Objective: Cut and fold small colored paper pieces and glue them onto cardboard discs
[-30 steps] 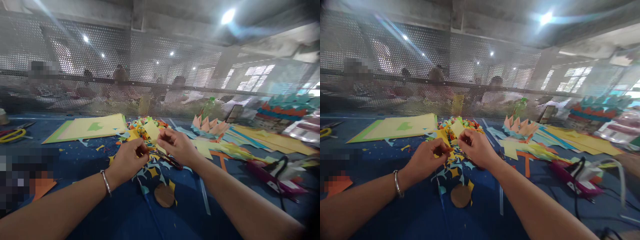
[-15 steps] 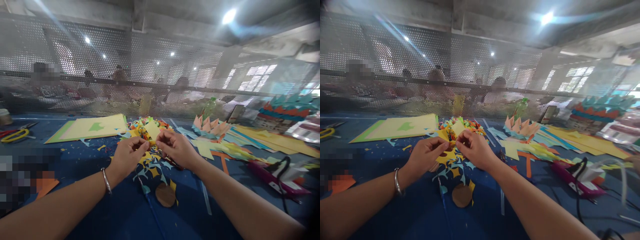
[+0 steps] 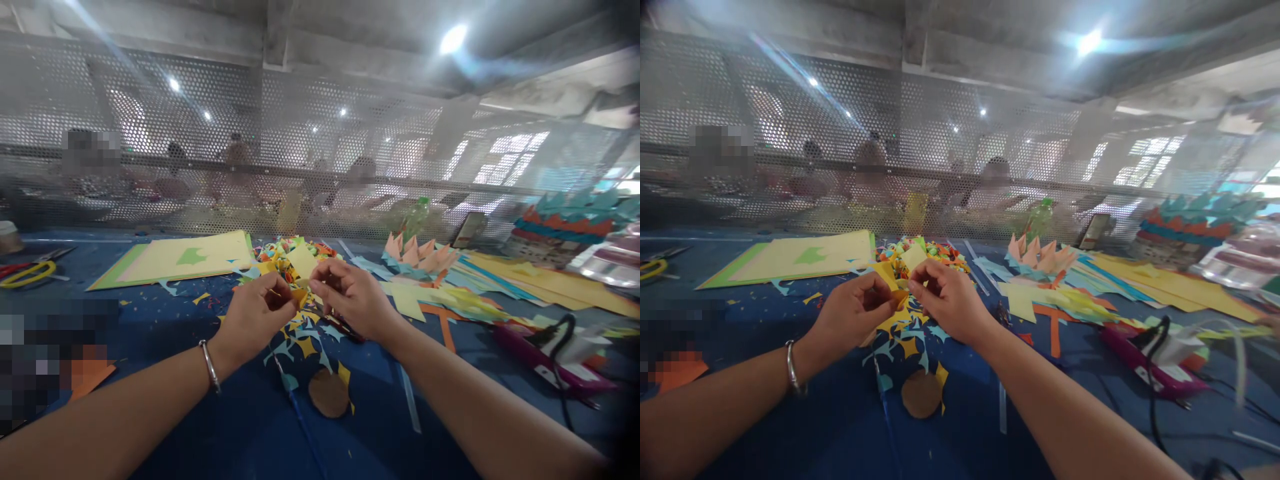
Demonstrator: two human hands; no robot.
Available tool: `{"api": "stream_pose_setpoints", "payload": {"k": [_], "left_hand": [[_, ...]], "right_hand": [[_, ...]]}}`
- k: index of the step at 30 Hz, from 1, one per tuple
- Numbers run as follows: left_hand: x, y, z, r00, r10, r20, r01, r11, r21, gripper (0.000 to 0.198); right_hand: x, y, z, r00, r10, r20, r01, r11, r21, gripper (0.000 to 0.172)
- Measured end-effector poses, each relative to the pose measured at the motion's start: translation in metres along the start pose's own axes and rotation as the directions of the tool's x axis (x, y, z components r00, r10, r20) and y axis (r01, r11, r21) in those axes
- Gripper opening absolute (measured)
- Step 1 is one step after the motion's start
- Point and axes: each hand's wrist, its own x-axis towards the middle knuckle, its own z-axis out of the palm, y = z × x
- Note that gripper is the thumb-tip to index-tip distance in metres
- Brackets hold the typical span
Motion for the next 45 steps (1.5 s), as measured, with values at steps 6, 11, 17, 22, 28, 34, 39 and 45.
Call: {"api": "stream_pose_setpoints", "payload": {"k": [6, 11, 17, 22, 28, 34, 39, 45], "left_hand": [[0.005, -0.001, 0.002, 0.990, -0.141, 0.020, 0.141, 0.963, -0.228, 0.026], [0.006, 0.001, 0.001, 0.978, -0.209, 0.016, 0.201, 0.916, -0.346, 0.032], [0.004, 0.008, 0.001, 0.961, -0.272, 0.051, 0.264, 0.843, -0.469, 0.034], [0.003, 0.009, 0.001, 0.953, -0.290, 0.085, 0.290, 0.798, -0.528, 0.032], [0.003, 0.010, 0.001, 0.908, -0.365, 0.206, 0.406, 0.643, -0.649, 0.033], [0.003, 0.012, 0.000, 0.892, -0.367, 0.264, 0.439, 0.558, -0.704, 0.039], [0.005, 0.013, -0.001, 0.882, -0.383, 0.276, 0.449, 0.499, -0.741, 0.024], [0.006, 0.010, -0.003, 0.869, -0.391, 0.303, 0.479, 0.511, -0.713, 0.022]], "right_hand": [[-0.001, -0.003, 0.001, 0.997, 0.031, 0.073, -0.026, 0.997, -0.074, 0.010], [0.000, -0.003, 0.002, 0.997, 0.014, 0.078, -0.004, 0.992, -0.125, 0.011], [0.000, -0.002, 0.001, 0.996, -0.016, 0.089, 0.030, 0.987, -0.158, 0.009], [-0.001, -0.002, 0.001, 0.995, -0.023, 0.094, 0.038, 0.986, -0.164, 0.009], [0.000, 0.000, 0.001, 0.998, -0.026, 0.063, 0.034, 0.992, -0.124, 0.012], [0.000, 0.000, 0.001, 0.998, -0.032, 0.054, 0.037, 0.995, -0.088, 0.010], [0.001, 0.003, 0.001, 0.997, -0.050, 0.058, 0.057, 0.991, -0.117, 0.008], [0.001, 0.007, 0.001, 0.995, -0.057, 0.079, 0.068, 0.989, -0.130, 0.007]]}}
